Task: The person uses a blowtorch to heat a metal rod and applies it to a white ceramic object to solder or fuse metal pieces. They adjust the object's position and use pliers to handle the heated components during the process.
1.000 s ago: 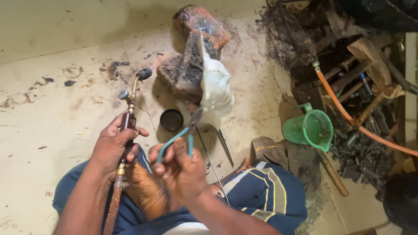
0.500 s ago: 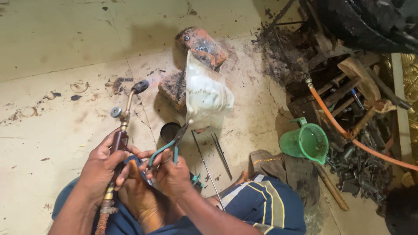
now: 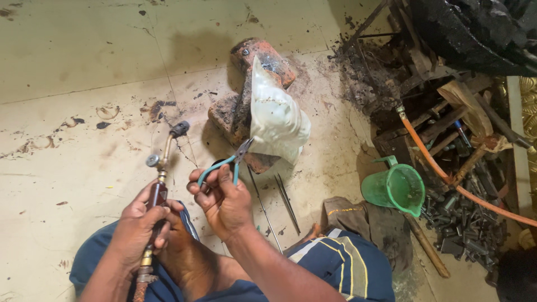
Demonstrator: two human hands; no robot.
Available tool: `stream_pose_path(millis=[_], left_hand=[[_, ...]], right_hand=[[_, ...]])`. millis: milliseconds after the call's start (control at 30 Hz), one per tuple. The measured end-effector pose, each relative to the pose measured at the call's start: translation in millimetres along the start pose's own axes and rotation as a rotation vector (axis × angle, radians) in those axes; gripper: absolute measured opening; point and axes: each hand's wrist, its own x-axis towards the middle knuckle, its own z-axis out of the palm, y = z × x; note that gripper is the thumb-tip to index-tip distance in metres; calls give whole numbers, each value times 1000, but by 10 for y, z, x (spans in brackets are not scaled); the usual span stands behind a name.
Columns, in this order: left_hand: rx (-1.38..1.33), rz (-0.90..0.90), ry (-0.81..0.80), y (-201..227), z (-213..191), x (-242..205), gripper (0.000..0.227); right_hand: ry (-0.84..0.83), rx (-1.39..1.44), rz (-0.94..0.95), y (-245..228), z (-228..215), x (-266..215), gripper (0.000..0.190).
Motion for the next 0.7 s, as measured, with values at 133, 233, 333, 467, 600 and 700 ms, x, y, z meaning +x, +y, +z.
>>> stream_pose_path(millis=[133,233,333,467,600,700], left_hand=[[28,-20,-18,-19,46,10,70],[43,-23,-34,-30,97,36,70],[30,-13,-67,-60,145,56,68],[30,31,-114,-137,172,83,58],[-41,56,-115,-160,146,101,57],[-84,40,-102,-148,104,94,61]], right_hand=[[17,57,4,-121,75,-50,39],[-12,43,18,-160,62,-107,39],[-14,29,48,-127,52,-99,39],[48,-10,79,-4,58,7,40],[-52,-31,66,35,23,150,40],[15,-114,83,20,-36,195,38]])
